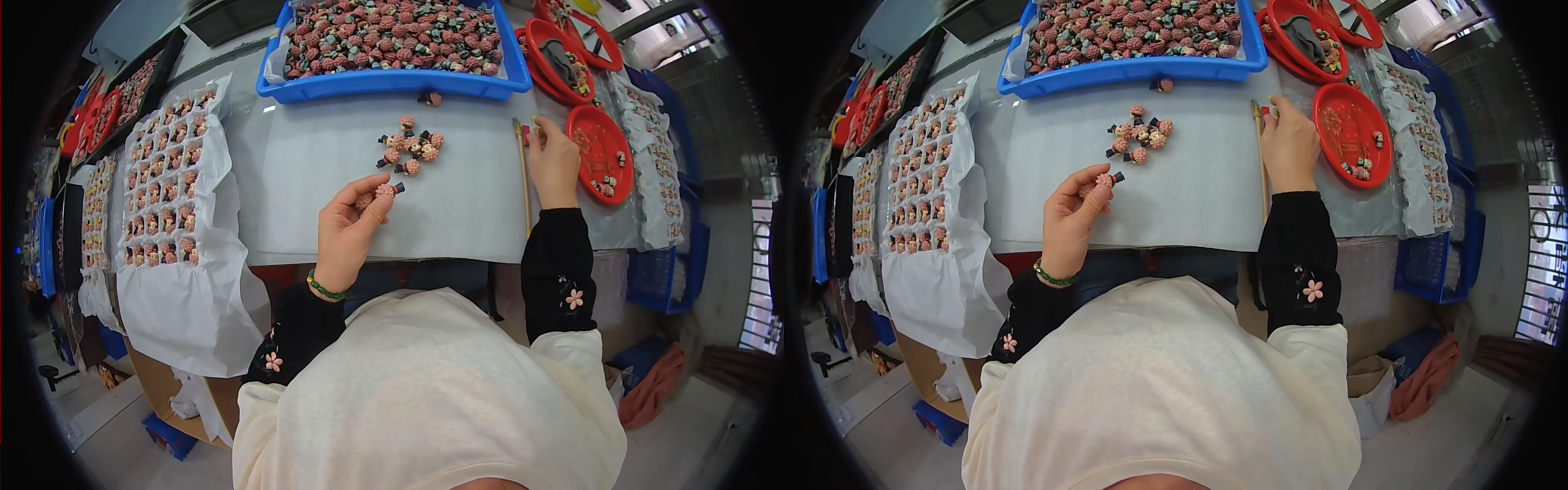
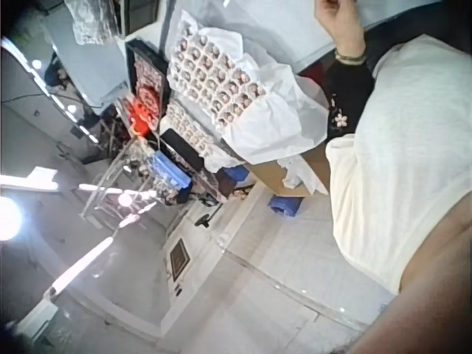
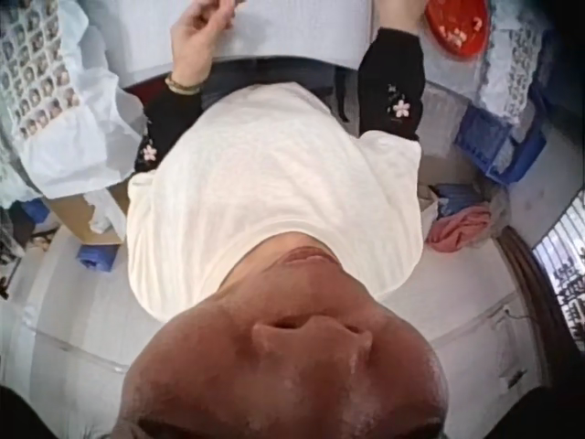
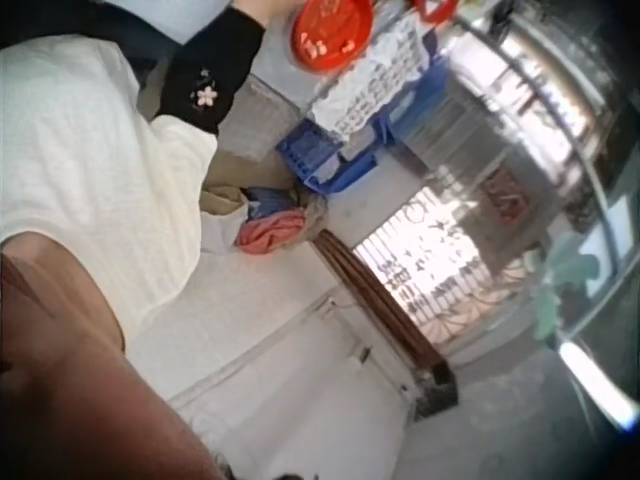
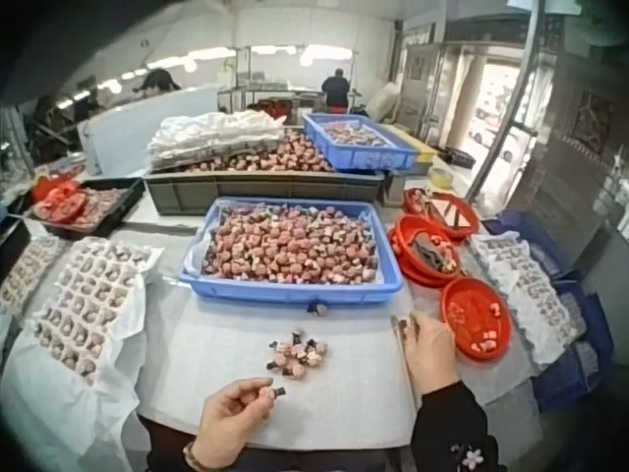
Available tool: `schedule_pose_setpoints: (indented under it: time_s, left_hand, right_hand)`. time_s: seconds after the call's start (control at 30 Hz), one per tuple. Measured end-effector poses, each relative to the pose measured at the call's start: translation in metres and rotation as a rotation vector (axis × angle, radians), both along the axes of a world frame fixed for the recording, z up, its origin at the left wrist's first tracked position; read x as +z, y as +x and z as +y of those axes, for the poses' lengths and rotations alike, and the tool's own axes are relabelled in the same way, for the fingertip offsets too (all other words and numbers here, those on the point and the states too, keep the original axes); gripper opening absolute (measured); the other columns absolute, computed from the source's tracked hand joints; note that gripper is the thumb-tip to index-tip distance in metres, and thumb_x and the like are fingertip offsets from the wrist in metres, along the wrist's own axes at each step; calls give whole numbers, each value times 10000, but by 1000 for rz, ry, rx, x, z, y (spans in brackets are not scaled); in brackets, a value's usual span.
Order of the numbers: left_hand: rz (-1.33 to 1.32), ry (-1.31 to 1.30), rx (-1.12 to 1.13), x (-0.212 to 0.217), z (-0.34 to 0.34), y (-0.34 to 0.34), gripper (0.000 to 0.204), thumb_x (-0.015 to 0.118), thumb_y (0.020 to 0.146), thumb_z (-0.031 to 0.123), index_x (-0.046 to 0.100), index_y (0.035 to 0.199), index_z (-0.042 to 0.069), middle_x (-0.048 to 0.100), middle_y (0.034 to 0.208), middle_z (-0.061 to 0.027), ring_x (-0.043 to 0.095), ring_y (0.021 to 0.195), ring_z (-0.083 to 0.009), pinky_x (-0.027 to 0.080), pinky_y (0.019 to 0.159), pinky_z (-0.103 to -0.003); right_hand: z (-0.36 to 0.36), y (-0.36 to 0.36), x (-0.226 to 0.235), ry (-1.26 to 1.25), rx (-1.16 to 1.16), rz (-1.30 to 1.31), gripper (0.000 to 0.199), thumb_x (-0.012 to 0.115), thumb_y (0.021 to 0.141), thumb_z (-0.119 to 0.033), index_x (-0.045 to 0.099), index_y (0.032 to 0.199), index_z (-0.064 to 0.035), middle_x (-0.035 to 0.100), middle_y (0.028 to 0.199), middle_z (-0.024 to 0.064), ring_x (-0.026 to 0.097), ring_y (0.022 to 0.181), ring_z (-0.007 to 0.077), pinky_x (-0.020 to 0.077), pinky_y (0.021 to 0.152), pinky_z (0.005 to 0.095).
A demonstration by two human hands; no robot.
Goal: The person assembles small plastic figurines by manually attaching colored plastic parts by hand.
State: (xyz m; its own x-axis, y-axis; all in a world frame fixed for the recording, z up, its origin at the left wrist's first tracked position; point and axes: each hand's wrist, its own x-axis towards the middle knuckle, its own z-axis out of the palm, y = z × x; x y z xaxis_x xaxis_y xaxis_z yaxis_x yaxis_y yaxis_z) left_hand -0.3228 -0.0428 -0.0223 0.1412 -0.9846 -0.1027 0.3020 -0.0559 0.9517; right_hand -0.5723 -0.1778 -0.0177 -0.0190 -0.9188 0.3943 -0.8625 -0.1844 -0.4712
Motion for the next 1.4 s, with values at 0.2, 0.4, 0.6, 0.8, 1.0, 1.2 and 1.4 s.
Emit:
schedule_pose_setpoints:
  time_s: [0.2, 0.4, 0.6, 0.8, 1.0, 1.2, 1.4]
  left_hand:
    - [50, 51, 5, 5, 2, 6, 277, 551, 849, 104, 534, 1094, -23, 576, 886, -29, 515, 765, -77, 422, 664, -208]
    - [61, 58, 26, 5, -1, 5, 284, 577, 832, 106, 544, 1079, -31, 588, 850, -35, 529, 731, -76, 433, 633, -206]
    - [95, 4, 45, 4, -1, 2, 270, 606, 799, 45, 555, 1050, -41, 580, 822, -19, 502, 692, -57, 421, 611, -190]
    - [96, -6, 71, 6, -2, -4, 234, 614, 797, 50, 563, 1007, -40, 570, 787, -16, 482, 658, -53, 406, 584, -190]
    - [233, 82, 156, 1, -1, -4, 202, 649, 778, 89, 577, 923, -33, 559, 696, -5, 457, 580, -40, 373, 510, -178]
    - [165, 43, 135, 2, -3, -8, 195, 648, 778, 89, 579, 915, -31, 555, 684, -5, 459, 574, -41, 371, 511, -172]
    - [150, 54, 156, 5, -6, 3, 205, 647, 779, 93, 581, 923, -37, 549, 678, -2, 462, 576, -44, 377, 520, -175]
  right_hand:
    - [-8, -1, -15, 62, 47, 151, 243, 606, 726, -104, 606, 955, -21, 612, 801, 187, 610, 742, 302, 477, 671, 358]
    - [13, 20, 11, -65, 113, -217, 238, 587, 749, -34, 588, 983, 12, 590, 823, 121, 590, 694, 190, 476, 626, 276]
    - [78, 90, 24, 318, 425, -936, 201, 603, 801, -31, 576, 979, 57, 593, 863, 77, 574, 724, 116, 479, 640, 225]
    - [94, 119, 6, 262, 508, -1084, 162, 617, 768, 26, 584, 926, 45, 572, 831, 63, 570, 712, 118, 477, 626, 210]
    - [95, 109, 11, 267, 556, -685, 161, 608, 755, 63, 577, 912, 45, 548, 848, 69, 550, 692, 104, 466, 603, 203]
    - [95, 119, 9, 153, 534, -893, 125, 612, 734, 73, 588, 854, 47, 544, 814, 52, 558, 692, 97, 469, 622, 199]
    - [73, 91, 11, 169, 429, -663, 91, 621, 745, 28, 606, 834, 31, 557, 792, 53, 570, 703, 106, 463, 609, 213]
